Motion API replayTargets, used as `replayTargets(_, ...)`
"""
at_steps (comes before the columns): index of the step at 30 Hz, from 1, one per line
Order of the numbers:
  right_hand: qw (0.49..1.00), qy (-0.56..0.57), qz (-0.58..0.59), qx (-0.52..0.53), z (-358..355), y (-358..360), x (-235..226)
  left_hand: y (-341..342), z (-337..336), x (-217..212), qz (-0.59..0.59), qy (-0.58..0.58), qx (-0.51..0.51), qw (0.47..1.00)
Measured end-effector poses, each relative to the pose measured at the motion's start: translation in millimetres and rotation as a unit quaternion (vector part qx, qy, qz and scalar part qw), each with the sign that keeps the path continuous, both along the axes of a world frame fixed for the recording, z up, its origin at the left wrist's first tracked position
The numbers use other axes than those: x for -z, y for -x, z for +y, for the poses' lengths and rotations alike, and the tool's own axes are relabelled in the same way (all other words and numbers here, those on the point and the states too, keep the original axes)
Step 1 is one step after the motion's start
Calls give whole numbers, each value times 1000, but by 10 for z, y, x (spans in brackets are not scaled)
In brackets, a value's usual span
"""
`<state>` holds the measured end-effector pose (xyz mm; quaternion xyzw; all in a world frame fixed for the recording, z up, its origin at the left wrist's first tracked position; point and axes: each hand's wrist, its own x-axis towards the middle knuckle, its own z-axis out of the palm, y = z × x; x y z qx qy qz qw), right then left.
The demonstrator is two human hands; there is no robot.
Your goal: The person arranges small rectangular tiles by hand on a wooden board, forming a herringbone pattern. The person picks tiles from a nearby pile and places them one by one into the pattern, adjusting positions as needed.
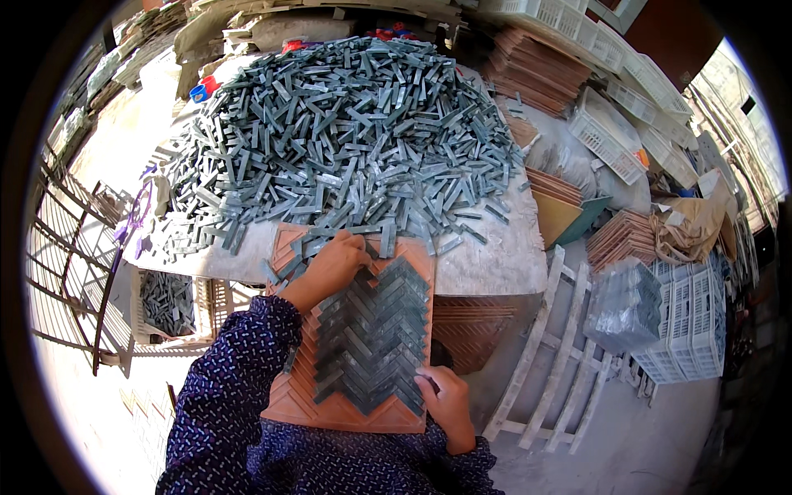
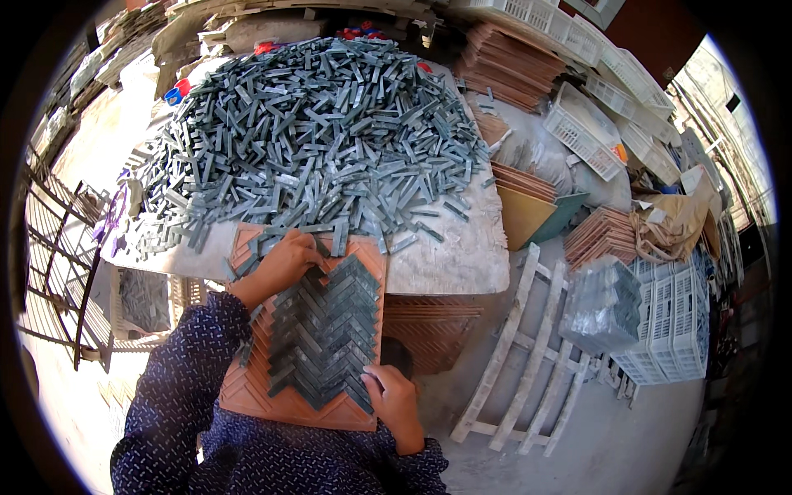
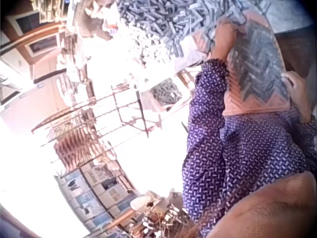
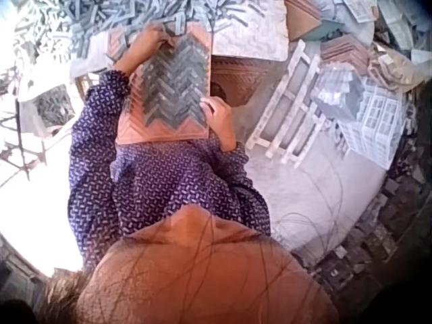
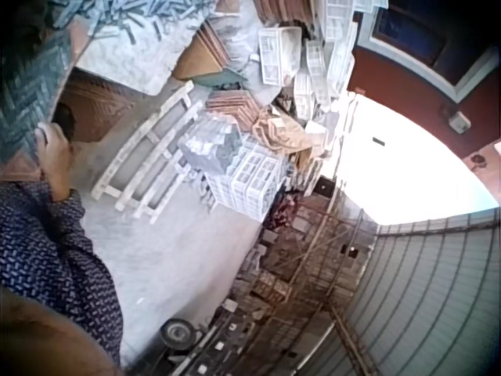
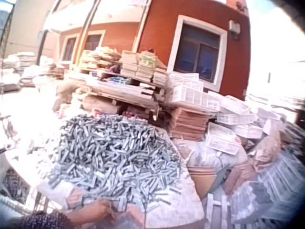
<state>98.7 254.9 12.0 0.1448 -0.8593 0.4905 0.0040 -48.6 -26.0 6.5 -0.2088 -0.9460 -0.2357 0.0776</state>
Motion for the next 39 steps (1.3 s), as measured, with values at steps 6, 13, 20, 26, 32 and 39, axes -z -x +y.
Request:
replayTargets(6,1000,-5,4,-1,16,-2,17,27,-55,-45,-24,28,16,999)
replayTargets(13,1000,2,18,4,42,-1,57,-94,75,-125,46,-3,-44,998)
replayTargets(20,1000,-3,22,-4,13,1,37,-116,-82,42,32,-25,-66,997)
replayTargets(26,1000,-13,8,-5,-13,-17,31,-93,-99,-26,51,-1,-32,998)
replayTargets(32,1000,-9,3,-2,-20,-25,6,-259,35,106,111,34,18,993)
replayTargets(39,1000,-5,-9,-6,-60,-40,77,-331,103,69,133,48,-1,990)
